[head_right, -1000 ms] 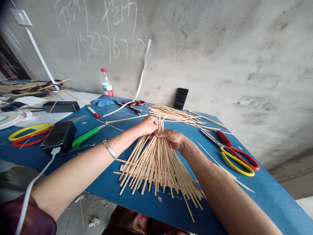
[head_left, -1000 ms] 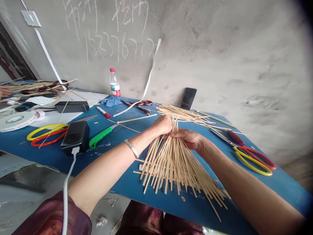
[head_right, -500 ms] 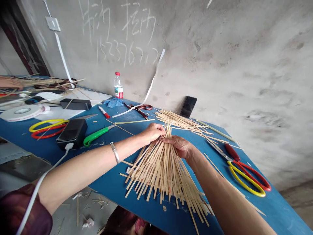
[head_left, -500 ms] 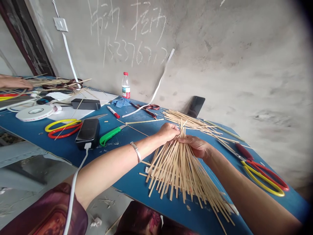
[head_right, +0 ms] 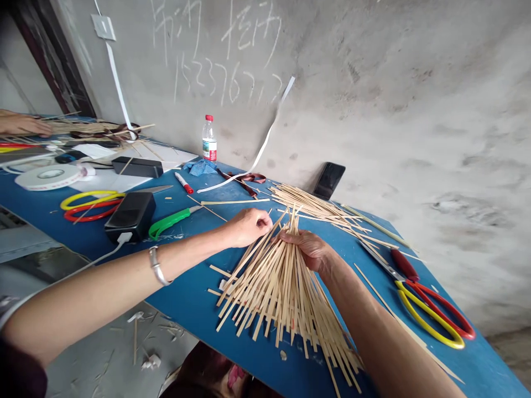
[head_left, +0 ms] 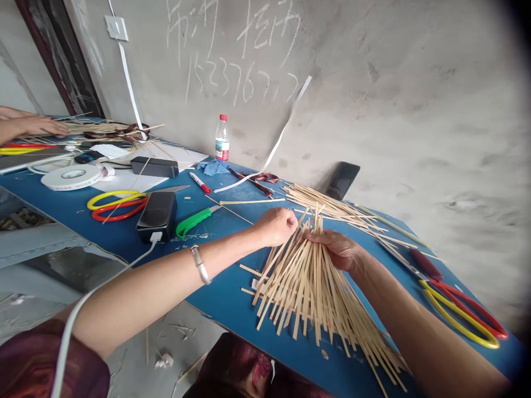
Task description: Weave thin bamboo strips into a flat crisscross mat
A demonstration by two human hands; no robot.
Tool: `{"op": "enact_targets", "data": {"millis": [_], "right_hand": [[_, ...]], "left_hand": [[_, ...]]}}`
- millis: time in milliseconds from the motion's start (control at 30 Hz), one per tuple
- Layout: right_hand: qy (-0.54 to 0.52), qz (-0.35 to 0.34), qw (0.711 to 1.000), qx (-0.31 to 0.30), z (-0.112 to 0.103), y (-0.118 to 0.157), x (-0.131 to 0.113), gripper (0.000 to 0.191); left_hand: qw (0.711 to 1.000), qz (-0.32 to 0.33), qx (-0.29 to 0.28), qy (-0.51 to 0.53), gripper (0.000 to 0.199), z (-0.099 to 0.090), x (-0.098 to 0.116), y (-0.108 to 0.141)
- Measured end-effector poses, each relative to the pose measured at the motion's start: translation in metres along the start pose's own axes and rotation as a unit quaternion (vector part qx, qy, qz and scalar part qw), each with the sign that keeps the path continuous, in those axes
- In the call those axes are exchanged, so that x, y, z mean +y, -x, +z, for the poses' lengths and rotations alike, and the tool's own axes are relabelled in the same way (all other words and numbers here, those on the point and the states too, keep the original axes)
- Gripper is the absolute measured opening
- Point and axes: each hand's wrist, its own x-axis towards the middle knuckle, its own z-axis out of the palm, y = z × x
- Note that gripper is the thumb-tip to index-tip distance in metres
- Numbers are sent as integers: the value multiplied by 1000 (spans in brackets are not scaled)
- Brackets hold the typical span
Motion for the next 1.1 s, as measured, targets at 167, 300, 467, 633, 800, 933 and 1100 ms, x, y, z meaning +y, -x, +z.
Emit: {"op": "enact_targets", "data": {"millis": [167,300,467,633,800,933,1100], "right_hand": [[-21,12,1000,6,-2,-1,1,20],[-32,20,999,12,-3,-2,2,18],[-44,29,998,24,-2,-1,3,16],[-50,33,998,25,0,0,2,15],[-52,33,998,24,-1,-1,3,16],[-47,32,998,23,-3,-1,4,18],[-42,18,999,20,-1,0,3,18]], "left_hand": [[996,20,-86,-29,18,-18,2,57],[992,8,-102,-70,14,-23,3,96],[985,17,-128,-118,13,-19,-1,113],[984,-26,-138,-106,16,-17,2,116],[990,-12,-99,-95,22,-11,-1,126],[991,5,-82,-107,29,-6,-3,131],[986,39,-74,-147,38,-4,-1,133]]}}
